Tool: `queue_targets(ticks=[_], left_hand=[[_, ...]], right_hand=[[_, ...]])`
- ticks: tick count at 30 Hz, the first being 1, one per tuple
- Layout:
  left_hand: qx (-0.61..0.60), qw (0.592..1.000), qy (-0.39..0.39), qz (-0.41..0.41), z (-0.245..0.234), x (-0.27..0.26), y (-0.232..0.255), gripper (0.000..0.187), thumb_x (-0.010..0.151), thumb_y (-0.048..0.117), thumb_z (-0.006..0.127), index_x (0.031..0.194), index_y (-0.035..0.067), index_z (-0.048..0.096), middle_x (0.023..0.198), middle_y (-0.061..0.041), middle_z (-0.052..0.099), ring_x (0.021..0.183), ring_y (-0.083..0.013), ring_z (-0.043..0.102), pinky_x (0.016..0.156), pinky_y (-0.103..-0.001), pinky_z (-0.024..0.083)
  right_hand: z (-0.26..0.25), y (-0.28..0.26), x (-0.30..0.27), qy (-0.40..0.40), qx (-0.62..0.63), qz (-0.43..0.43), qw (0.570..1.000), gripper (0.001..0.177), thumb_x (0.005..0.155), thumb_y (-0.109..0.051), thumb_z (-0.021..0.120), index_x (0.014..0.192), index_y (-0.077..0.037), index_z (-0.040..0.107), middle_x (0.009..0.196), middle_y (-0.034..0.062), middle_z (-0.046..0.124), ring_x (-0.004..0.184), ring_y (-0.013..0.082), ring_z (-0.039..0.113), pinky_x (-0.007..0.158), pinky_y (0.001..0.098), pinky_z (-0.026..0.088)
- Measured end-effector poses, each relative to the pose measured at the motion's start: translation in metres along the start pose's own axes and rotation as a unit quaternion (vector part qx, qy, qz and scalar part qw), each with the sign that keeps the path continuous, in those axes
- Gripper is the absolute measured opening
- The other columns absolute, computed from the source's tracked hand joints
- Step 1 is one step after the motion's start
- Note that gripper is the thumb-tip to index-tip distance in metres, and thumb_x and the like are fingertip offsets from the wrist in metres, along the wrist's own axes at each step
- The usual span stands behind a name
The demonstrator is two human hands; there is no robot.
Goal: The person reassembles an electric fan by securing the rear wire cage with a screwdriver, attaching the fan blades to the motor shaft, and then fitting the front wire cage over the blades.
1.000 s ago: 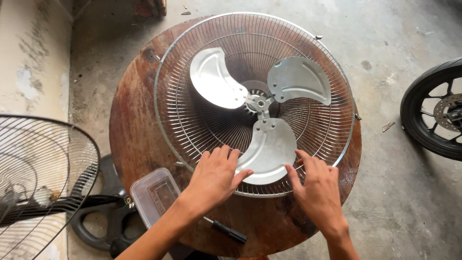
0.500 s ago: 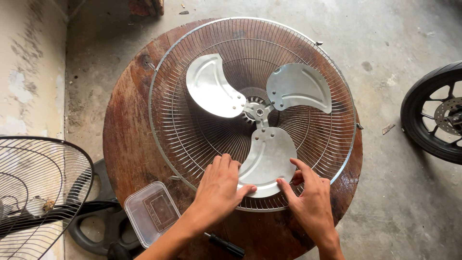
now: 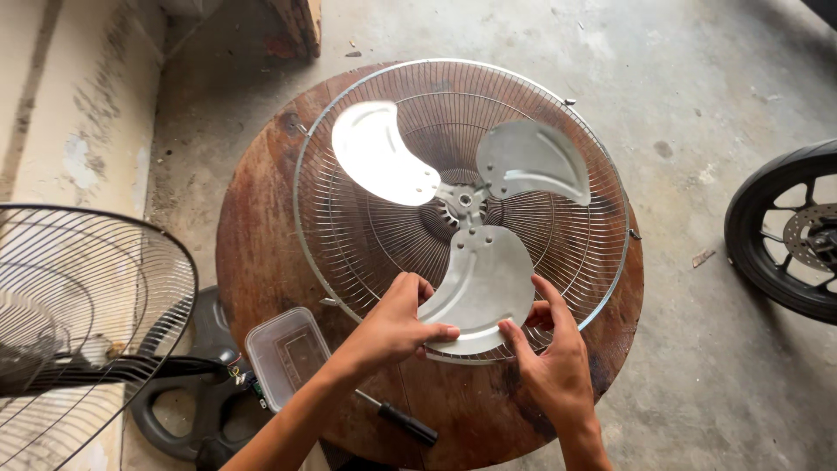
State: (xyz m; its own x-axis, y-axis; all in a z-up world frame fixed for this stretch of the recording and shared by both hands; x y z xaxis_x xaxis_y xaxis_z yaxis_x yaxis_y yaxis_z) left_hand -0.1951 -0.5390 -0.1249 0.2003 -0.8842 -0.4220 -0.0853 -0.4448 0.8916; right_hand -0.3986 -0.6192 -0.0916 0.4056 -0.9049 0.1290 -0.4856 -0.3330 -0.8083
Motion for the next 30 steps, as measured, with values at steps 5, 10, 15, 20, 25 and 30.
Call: queue_targets(ticks=[5,10,15,20,25,30], left_hand=[[0.108,0.977,0.098,0.153,-0.006,-0.049,0.026,0.054,0.076,0.026,0.089,0.110,0.002,0.053,0.109,-0.008,0.053,0.099,-0.0210,0.057,0.087,-0.037,0.052],[0.098,0.972,0.150,0.155,-0.009,-0.110,0.023,0.051,0.077,0.021,0.087,0.110,0.005,0.052,0.106,-0.006,0.054,0.098,-0.0190,0.059,0.087,-0.033,0.052],[0.037,0.954,0.221,0.201,-0.006,-0.174,-0.003,0.047,0.075,0.011,0.086,0.108,0.006,0.054,0.103,-0.006,0.056,0.096,-0.0196,0.060,0.087,-0.034,0.051],[-0.002,0.938,0.284,0.197,-0.002,-0.224,-0.049,0.049,0.072,0.009,0.089,0.105,0.008,0.053,0.101,-0.005,0.059,0.098,-0.0188,0.060,0.093,-0.033,0.047],[-0.068,0.934,0.301,0.179,-0.004,-0.258,-0.090,0.053,0.067,0.010,0.093,0.104,0.009,0.055,0.098,-0.005,0.056,0.097,-0.0180,0.058,0.094,-0.033,0.048],[-0.067,0.930,0.320,0.170,-0.014,-0.292,-0.119,0.055,0.065,0.014,0.095,0.104,0.009,0.057,0.098,-0.001,0.057,0.096,-0.0150,0.060,0.091,-0.031,0.050]], right_hand=[[-0.006,-0.014,-0.023,0.026,0.046,-0.056,0.997,0.080,0.079,-0.009,0.081,0.151,-0.004,0.046,0.090,0.0048,0.066,0.083,0.0129,0.063,0.079,0.0306,0.057],[0.000,-0.020,-0.045,-0.006,0.161,-0.029,0.987,0.084,0.077,-0.006,0.083,0.153,-0.005,0.047,0.086,0.0066,0.064,0.079,0.0148,0.063,0.071,0.0330,0.055],[0.022,-0.024,-0.067,-0.126,0.389,0.036,0.912,0.054,0.090,-0.006,0.070,0.142,0.002,0.055,0.106,0.0097,0.074,0.097,0.0170,0.072,0.082,0.0323,0.060],[0.051,-0.044,-0.102,-0.243,0.434,0.072,0.864,0.061,0.083,-0.001,0.072,0.140,-0.003,0.049,0.105,0.0208,0.075,0.088,0.0233,0.075,0.071,0.0386,0.063],[0.070,-0.067,-0.139,-0.259,0.430,0.092,0.860,0.063,0.083,0.000,0.070,0.143,-0.002,0.050,0.105,0.0212,0.076,0.085,0.0247,0.076,0.069,0.0400,0.064],[0.088,-0.082,-0.179,-0.245,0.433,0.047,0.866,0.061,0.085,0.001,0.070,0.144,0.002,0.055,0.109,0.0178,0.077,0.087,0.0209,0.074,0.070,0.0365,0.062]])
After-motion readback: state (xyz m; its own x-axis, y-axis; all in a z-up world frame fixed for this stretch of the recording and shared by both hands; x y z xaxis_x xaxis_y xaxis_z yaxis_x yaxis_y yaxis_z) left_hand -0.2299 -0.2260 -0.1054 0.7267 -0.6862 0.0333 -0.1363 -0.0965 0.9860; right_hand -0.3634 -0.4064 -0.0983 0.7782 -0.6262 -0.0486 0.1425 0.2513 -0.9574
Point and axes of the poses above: each hand's wrist, its own x-axis towards the middle knuckle, its own z-axis out of the palm, y = z × x, the point moved 5 cm from there along x, towards the middle knuckle
